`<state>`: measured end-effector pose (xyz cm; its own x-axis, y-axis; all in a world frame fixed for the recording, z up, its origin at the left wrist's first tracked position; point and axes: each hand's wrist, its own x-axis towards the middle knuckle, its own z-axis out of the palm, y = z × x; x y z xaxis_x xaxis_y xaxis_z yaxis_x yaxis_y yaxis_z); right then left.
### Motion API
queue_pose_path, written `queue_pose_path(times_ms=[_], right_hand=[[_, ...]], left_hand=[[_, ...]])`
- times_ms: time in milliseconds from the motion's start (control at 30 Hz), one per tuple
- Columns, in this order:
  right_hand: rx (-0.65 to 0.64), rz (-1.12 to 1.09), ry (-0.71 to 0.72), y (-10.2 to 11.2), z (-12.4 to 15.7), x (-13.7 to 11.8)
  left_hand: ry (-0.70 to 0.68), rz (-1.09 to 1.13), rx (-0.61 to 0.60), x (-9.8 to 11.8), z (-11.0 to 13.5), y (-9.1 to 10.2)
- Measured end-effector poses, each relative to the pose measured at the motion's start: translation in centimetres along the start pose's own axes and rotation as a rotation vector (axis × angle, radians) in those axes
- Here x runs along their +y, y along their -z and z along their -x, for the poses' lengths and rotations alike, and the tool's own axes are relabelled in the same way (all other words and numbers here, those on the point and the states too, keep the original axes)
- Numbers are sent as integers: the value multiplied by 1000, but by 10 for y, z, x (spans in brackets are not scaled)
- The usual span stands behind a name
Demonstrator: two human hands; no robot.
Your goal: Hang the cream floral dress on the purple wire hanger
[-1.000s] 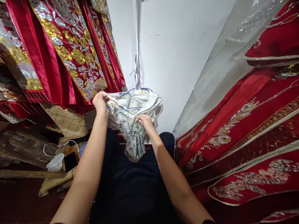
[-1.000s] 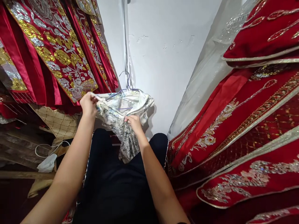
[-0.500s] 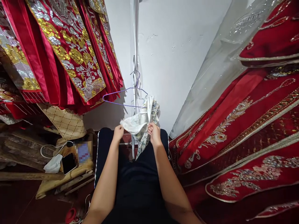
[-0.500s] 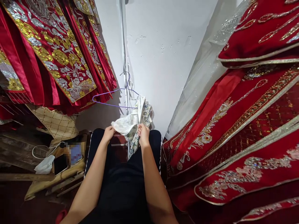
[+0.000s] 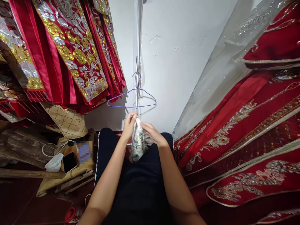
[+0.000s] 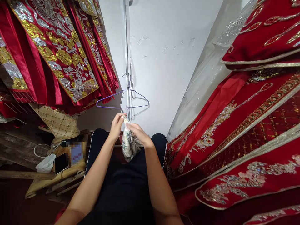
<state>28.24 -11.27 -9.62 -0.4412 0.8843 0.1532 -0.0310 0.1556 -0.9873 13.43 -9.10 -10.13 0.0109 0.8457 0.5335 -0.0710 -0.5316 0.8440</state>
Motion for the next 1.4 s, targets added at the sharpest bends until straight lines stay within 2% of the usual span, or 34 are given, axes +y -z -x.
queue_pose_path(times_ms=[33,100,167,233,300,333,400,467,500,567,667,733,800,900,1000,1100,1133,1200,1333,1400], right_hand=[[-49,3,11,1,-1,-10],[-64,87,84,8,-8,-26],[75,237,217,22,-23,-37],[315,340,356,39,-47,-43],[530,327,433,51,-75,-40],[584,287,419,55,-89,-36],[580,208,298,57,-112,-23],[510,182,126,56,-125,-7],[485,196,61,57,-126,0],[503,273,19,64,-121,10],[524,467,113,82,-102,9],[515,557,167,93,-90,1],[540,588,184,99,-82,-10],[552,563,184,95,-77,-21],[430,485,195,83,-72,-26],[259,432,212,77,-62,-31],[240,430,228,79,-58,-33],[323,428,288,88,-50,-38],[728,451,414,124,-43,-50],[784,531,406,146,-40,-59]], left_hand=[[34,7,-47,-2,1,6],[142,-36,-282,-7,7,22],[220,-214,-534,-12,15,41],[236,-492,-637,-15,21,59],[224,-773,-575,-15,19,76],[217,-881,-510,-15,16,84],[202,-996,-383,-12,7,98],[199,-995,-318,-10,-2,111],[209,-970,-312,-11,-5,118],[246,-957,-355,-13,-9,133],[267,-1081,-443,-18,-20,156],[192,-1161,-437,-14,-37,165],[23,-1142,-378,-2,-61,166],[-229,-984,-331,25,-97,149],[-255,-816,-348,47,-121,123],[-233,-770,-351,52,-132,107],[-233,-787,-352,51,-135,106],[-225,-846,-370,48,-140,107],[-244,-968,-426,46,-152,114],[-258,-1006,-432,48,-157,116]])
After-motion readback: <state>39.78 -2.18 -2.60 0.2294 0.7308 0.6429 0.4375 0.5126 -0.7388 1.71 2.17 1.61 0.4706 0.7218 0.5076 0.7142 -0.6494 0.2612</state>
